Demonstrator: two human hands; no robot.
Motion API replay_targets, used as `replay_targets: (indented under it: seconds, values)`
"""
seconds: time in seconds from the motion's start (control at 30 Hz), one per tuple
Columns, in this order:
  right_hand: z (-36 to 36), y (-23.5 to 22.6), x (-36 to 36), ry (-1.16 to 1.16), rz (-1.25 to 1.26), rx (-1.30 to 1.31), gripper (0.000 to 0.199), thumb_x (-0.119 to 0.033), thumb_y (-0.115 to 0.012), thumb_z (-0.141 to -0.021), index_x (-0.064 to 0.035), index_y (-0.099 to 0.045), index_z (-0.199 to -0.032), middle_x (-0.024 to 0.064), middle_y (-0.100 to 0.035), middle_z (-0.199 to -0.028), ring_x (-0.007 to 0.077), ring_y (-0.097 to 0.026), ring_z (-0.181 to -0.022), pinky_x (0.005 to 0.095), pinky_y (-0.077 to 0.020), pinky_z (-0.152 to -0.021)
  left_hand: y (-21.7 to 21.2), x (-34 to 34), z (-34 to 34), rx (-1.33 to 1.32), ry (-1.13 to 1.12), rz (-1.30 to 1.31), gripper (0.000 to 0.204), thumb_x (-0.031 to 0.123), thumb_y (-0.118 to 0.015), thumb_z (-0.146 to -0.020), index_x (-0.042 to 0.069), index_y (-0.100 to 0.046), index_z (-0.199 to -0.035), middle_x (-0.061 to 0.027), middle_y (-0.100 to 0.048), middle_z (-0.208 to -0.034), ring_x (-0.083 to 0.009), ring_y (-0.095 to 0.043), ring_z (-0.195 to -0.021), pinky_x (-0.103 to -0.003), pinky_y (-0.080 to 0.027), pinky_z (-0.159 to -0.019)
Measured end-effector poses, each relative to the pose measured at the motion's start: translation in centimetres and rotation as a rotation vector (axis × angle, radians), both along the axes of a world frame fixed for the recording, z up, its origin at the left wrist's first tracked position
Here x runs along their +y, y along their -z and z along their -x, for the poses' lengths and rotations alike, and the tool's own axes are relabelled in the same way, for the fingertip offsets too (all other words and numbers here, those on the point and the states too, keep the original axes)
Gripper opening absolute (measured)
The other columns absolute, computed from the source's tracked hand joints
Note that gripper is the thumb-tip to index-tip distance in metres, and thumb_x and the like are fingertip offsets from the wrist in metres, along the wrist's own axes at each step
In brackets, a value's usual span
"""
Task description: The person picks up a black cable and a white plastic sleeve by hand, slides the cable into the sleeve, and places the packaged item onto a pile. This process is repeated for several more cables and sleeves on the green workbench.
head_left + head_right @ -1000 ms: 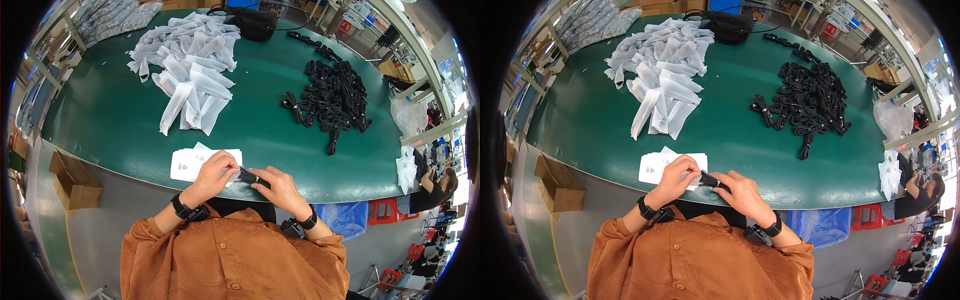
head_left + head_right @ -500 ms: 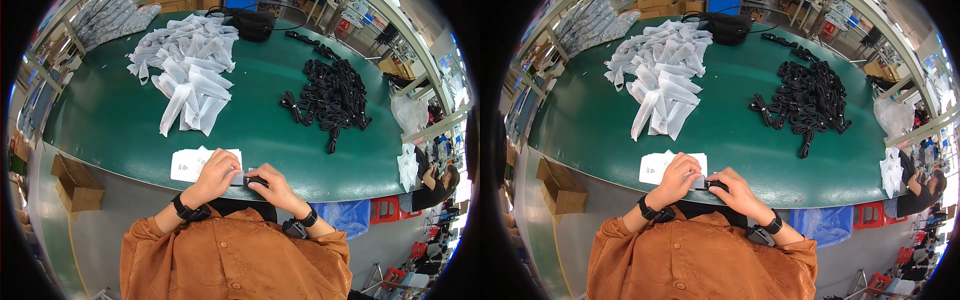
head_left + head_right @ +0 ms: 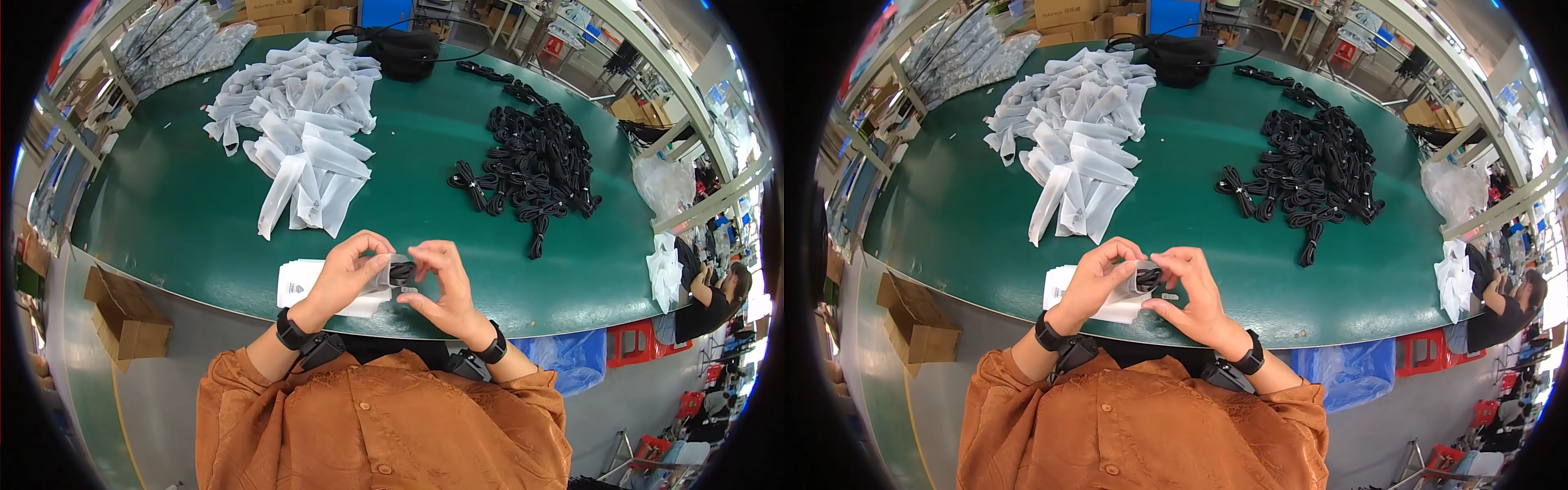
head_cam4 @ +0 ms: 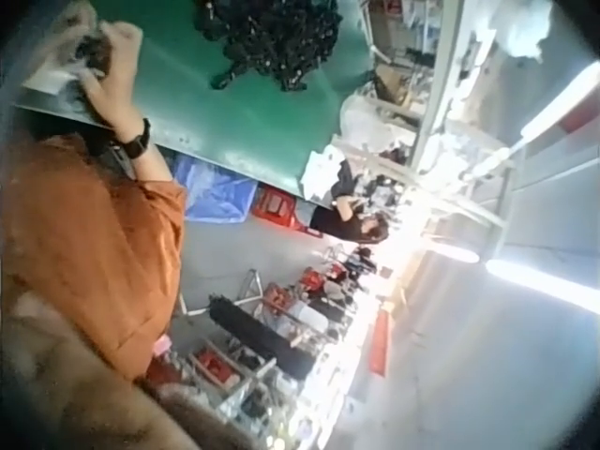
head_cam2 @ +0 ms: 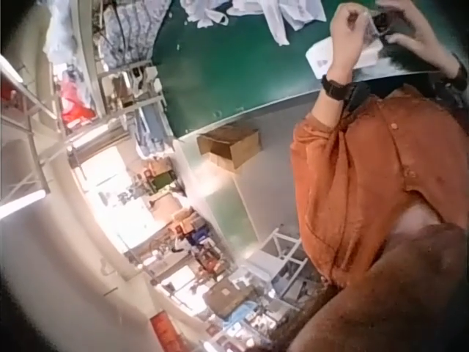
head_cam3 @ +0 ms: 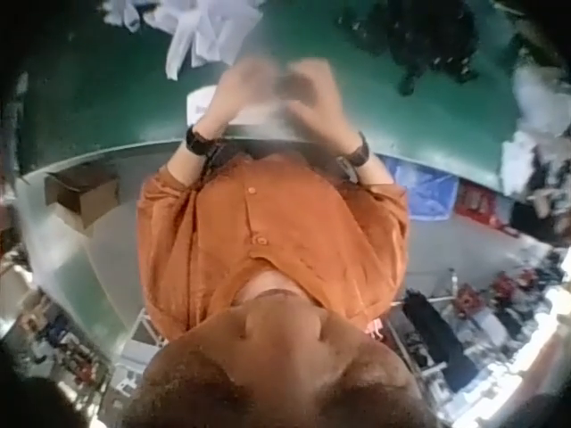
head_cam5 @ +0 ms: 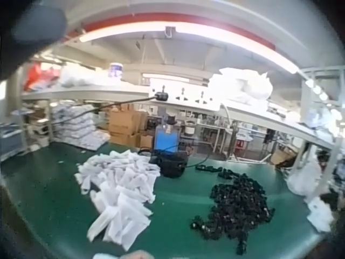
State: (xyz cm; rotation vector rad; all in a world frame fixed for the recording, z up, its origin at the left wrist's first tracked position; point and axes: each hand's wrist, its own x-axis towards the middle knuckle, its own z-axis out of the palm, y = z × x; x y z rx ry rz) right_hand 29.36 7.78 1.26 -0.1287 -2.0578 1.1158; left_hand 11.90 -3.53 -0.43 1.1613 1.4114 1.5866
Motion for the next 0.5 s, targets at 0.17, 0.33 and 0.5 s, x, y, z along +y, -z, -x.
replay_targets:
  seconds: [0.17,0.33,0.5]
  values:
    - [0.5,0.1,2.8,0.130,-0.094,-0.062,0.040,-0.005,-0.078,-0.081,-0.0056,-0.063,-0.118,0.0124,-0.056,-0.111,0.0201,-0.060,-0.085,0.0296,-0.0514,-0.072,-2.7,1.9,3.0,-0.565,0.046,-0.064,0.012,0.012,-0.058,-0.101,0.002,-0.062,-0.106,-0.0123,-0.066,-0.117,-0.0173,-0.065,-0.100,-0.033,-0.053,-0.088]
    - [1.5,3.2,10.9,0.554,-0.351,-0.266,0.041,-0.009,-0.075,-0.084,-0.0063,-0.059,-0.122,0.0138,-0.056,-0.114,0.0256,-0.063,-0.088,0.0334,-0.0522,-0.071,-6.4,5.2,9.8,-0.448,-0.059,-0.148,0.018,0.015,-0.059,-0.101,0.001,-0.060,-0.114,-0.0146,-0.067,-0.118,-0.0193,-0.066,-0.101,-0.033,-0.053,-0.089]
    - [1.1,7.1,17.1,0.714,-0.678,-0.379,0.041,-0.012,-0.074,-0.086,-0.0041,-0.056,-0.121,0.0163,-0.061,-0.112,0.0330,-0.063,-0.090,0.0423,-0.0536,-0.071,-5.8,4.9,13.1,0.540,-0.794,-0.229,0.022,0.017,-0.062,-0.099,0.002,-0.062,-0.115,-0.0079,-0.069,-0.108,-0.0174,-0.065,-0.098,-0.031,-0.052,-0.087]
